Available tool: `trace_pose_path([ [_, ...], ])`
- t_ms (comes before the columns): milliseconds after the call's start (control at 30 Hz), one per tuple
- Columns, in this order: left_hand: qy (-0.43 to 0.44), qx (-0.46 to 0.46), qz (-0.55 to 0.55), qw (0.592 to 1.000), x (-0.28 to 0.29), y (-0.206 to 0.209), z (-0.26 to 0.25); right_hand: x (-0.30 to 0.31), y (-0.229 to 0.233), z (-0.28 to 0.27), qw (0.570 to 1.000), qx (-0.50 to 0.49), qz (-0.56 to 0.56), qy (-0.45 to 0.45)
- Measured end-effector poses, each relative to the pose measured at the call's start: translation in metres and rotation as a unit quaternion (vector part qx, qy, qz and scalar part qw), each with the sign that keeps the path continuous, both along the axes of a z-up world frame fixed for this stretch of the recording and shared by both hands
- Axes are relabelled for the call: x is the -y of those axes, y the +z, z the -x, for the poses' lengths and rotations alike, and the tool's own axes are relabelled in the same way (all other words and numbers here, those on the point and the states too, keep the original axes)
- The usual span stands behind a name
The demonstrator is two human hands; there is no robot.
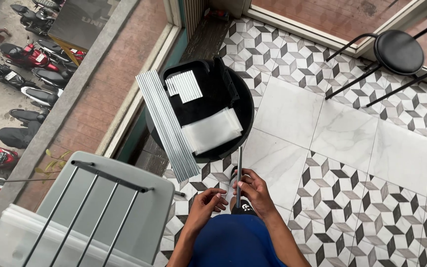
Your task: The person assembles a metal drying rack by inserting metal rods into a grey plastic base and securing them with black plastic end caps. The person repeatedly picks up rods and caps from a black tray, inserts the rods into the base, and snaps the caps onto the rod ends.
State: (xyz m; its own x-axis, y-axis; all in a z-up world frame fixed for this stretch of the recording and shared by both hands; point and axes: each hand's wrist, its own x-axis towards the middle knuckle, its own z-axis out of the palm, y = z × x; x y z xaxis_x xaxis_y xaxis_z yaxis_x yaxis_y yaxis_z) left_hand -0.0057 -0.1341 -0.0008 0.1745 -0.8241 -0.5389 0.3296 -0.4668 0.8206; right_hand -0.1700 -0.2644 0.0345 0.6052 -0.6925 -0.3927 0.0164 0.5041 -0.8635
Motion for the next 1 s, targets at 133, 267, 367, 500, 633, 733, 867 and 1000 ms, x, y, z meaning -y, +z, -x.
trace_pose_path([
  [133, 0.034, -0.009, 0.014, 0.999, 0.056, -0.007, 0.003, 0.062, -0.001, 0.009, 1.000, -0.010, -0.001, 0.025],
  [267, 0.076, -0.015, -0.002, 0.997, 0.096, -0.012, 0.009, 0.121, 0.001, 0.011, 0.997, -0.047, 0.006, 0.054],
  [367, 0.102, -0.034, -0.014, 0.994, 0.112, -0.020, 0.013, 0.159, -0.001, 0.004, 0.996, -0.042, 0.022, 0.070],
  [500, 0.126, -0.043, -0.058, 0.989, 0.127, -0.041, 0.013, 0.195, -0.007, -0.015, 0.996, -0.038, 0.005, 0.085],
  [633, 0.143, -0.027, -0.074, 0.987, 0.128, -0.083, 0.004, 0.224, -0.017, -0.044, 0.993, -0.060, 0.001, 0.105],
  [733, 0.114, 0.062, -0.092, 0.987, 0.128, -0.120, -0.003, 0.245, -0.022, -0.073, 0.991, -0.063, 0.007, 0.115],
  [867, 0.041, 0.188, -0.107, 0.975, 0.121, -0.165, -0.012, 0.263, -0.032, -0.104, 0.989, -0.086, 0.009, 0.121],
  [1000, -0.138, 0.236, -0.219, 0.937, 0.118, -0.187, -0.009, 0.287, -0.053, -0.137, 0.985, -0.119, 0.004, 0.128],
])
